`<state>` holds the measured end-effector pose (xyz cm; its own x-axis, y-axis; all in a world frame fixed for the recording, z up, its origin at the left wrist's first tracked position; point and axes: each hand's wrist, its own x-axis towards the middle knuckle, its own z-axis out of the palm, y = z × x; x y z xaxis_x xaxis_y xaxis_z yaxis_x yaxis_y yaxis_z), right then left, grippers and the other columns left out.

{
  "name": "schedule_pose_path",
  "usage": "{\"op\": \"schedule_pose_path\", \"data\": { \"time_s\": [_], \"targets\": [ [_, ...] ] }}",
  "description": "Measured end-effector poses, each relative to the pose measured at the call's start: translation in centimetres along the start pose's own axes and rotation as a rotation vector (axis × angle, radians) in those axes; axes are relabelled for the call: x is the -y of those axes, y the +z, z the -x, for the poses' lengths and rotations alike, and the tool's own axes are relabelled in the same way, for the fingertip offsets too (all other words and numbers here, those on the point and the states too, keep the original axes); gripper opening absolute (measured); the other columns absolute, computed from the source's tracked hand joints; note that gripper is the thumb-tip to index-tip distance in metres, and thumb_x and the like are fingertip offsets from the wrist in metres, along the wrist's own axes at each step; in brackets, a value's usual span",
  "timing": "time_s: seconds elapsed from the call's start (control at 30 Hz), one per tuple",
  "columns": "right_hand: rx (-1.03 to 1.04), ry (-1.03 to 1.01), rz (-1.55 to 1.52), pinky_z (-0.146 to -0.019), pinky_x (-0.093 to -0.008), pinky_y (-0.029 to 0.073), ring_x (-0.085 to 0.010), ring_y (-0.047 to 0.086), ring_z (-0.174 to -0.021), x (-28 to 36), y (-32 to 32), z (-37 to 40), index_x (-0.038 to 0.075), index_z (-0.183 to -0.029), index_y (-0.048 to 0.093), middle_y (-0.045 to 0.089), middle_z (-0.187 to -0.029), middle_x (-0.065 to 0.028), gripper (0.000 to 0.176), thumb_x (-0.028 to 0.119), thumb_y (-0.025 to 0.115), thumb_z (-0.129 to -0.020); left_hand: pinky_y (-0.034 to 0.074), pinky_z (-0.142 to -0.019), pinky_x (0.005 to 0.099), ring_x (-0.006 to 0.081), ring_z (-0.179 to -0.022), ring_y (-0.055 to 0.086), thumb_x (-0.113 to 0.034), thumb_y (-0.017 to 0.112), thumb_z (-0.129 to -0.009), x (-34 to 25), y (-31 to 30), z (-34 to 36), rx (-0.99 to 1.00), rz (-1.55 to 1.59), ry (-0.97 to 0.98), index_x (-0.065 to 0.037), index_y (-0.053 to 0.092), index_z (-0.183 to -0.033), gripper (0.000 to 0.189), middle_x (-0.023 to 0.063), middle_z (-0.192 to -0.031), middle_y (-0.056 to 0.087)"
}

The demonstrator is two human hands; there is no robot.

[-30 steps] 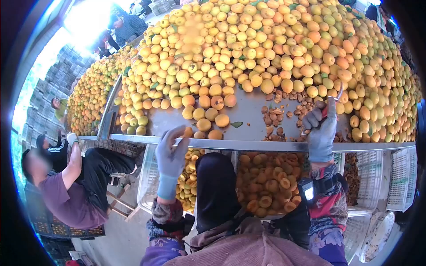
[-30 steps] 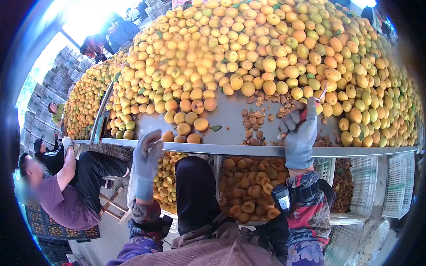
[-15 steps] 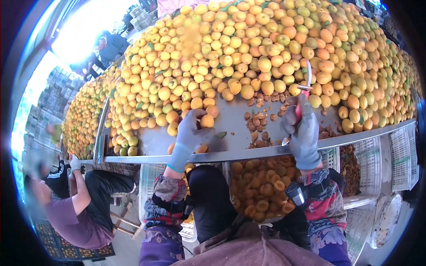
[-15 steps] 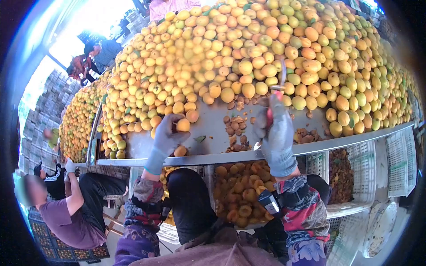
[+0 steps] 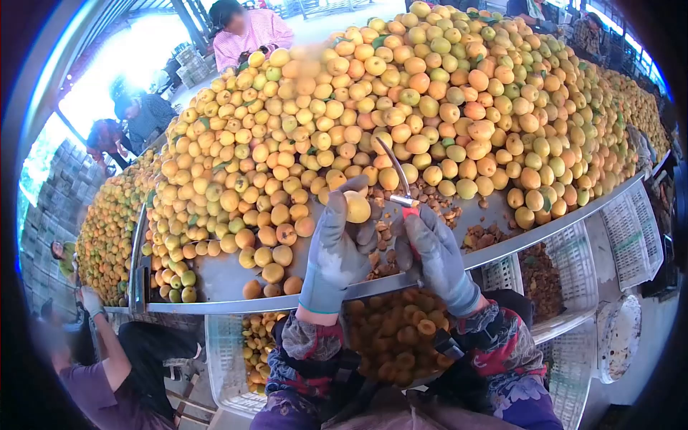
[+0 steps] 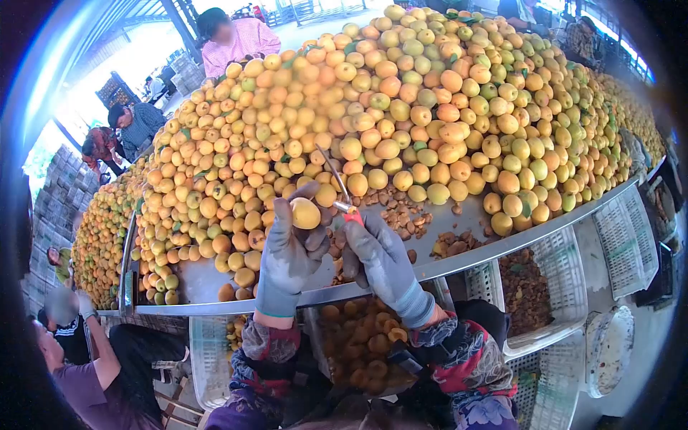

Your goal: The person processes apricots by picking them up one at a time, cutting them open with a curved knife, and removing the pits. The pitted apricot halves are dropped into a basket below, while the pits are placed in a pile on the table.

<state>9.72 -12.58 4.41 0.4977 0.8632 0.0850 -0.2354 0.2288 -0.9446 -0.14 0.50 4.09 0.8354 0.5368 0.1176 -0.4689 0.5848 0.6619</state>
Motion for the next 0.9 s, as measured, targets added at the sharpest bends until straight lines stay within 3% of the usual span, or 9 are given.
{"op": "schedule_pose_path", "data": {
  "time_s": [0.1,0.17,0.2,0.27,0.37,0.4,0.47,0.57,0.9],
  "targets": [
    [0.003,0.021,0.011,-0.039,-0.0178,0.029,-0.0031,0.038,-0.042,0.4,0.2,0.0,0.007,-0.099,0.055,0.048,-0.056,0.003,0.034,0.039,0.044,-0.097,0.034,-0.051,0.021,0.008,-0.058,0.043,-0.045,0.047,-0.093,-0.1,-0.1,-0.1,-0.006,0.029,-0.033,-0.004,0.049,-0.125,0.052,0.0091,-0.097,0.063],
    [0.035,0.015,0.024,-0.04,-0.0184,0.028,-0.0032,0.038,-0.042,0.3,0.1,-0.1,0.006,-0.096,0.057,0.047,-0.054,0.0034,0.035,0.039,0.043,-0.097,0.042,-0.057,0.0197,0.0097,-0.07,0.054,-0.027,0.052,-0.094,-0.7,0.2,0.3,0.113,0.13,-0.064,0.001,0.042,-0.131,0.048,0.0109,-0.109,0.059],
    [0.036,0.017,0.026,-0.04,-0.0184,0.028,-0.0032,0.038,-0.042,0.3,0.1,-0.1,0.006,-0.096,0.057,0.047,-0.054,0.0034,0.035,0.039,0.043,-0.097,0.042,-0.057,0.0197,0.0097,-0.07,0.054,-0.027,0.052,-0.094,-0.9,0.0,0.4,0.112,0.132,-0.064,0.001,0.042,-0.131,0.048,0.0109,-0.109,0.059],
    [0.024,-0.049,0.064,-0.04,-0.0191,0.028,-0.0033,0.038,-0.042,0.3,0.2,-0.1,0.006,-0.093,0.058,0.046,-0.052,0.0035,0.036,0.038,0.043,-0.098,0.051,-0.073,0.0252,0.0154,-0.089,0.06,-0.017,0.055,-0.09,-1.2,-0.3,0.7,0.137,0.038,-0.068,0.004,0.04,-0.132,0.049,0.0134,-0.114,0.057],
    [0.108,-0.024,0.092,-0.042,-0.0195,0.029,-0.0035,0.039,-0.045,0.8,0.2,0.3,0.005,-0.095,0.058,0.047,-0.054,0.003,0.038,0.039,0.043,-0.097,0.051,-0.085,0.0282,0.0208,-0.101,0.059,-0.013,0.06,-0.087,-1.4,0.5,1.2,0.202,0.001,-0.006,0.006,0.04,-0.13,0.051,0.0141,-0.115,0.057],
    [0.111,-0.024,0.094,-0.042,-0.0195,0.029,-0.0035,0.039,-0.045,1.0,0.2,0.5,0.005,-0.095,0.058,0.047,-0.054,0.003,0.038,0.039,0.043,-0.097,0.051,-0.085,0.0282,0.0208,-0.101,0.059,-0.013,0.06,-0.087,-1.3,0.1,1.1,0.201,0.001,-0.003,0.006,0.04,-0.13,0.051,0.0141,-0.115,0.057],
    [0.175,-0.011,0.136,-0.044,-0.021,0.032,-0.0039,0.042,-0.049,1.2,0.2,0.8,0.003,-0.096,0.058,0.049,-0.059,0.0022,0.038,0.038,0.045,-0.097,0.046,-0.069,0.0253,0.0148,-0.082,0.058,-0.021,0.063,-0.085,-1.1,-0.8,1.0,0.175,-0.159,0.085,0.004,0.04,-0.131,0.057,0.015,-0.111,0.058],
    [0.169,-0.116,0.231,-0.047,-0.0222,0.036,-0.0044,0.045,-0.053,0.8,0.6,0.9,0.001,-0.095,0.059,0.049,-0.064,0.0015,0.037,0.037,0.047,-0.096,0.045,-0.067,0.024,0.0143,-0.084,0.058,-0.022,0.068,-0.082,-1.5,0.2,1.1,0.096,-0.234,0.16,0.004,0.042,-0.129,0.059,0.0151,-0.112,0.058],
    [0.171,-0.141,0.308,-0.047,-0.022,0.035,-0.0046,0.044,-0.052,-0.4,0.4,0.7,0.001,-0.09,0.058,0.045,-0.062,0.002,0.034,0.033,0.048,-0.096,0.044,-0.066,0.0206,0.0123,-0.085,0.058,-0.021,0.074,-0.077,-1.7,-0.1,1.2,0.097,-0.294,0.138,0.004,0.044,-0.128,0.064,0.0138,-0.113,0.06]
  ]
}}
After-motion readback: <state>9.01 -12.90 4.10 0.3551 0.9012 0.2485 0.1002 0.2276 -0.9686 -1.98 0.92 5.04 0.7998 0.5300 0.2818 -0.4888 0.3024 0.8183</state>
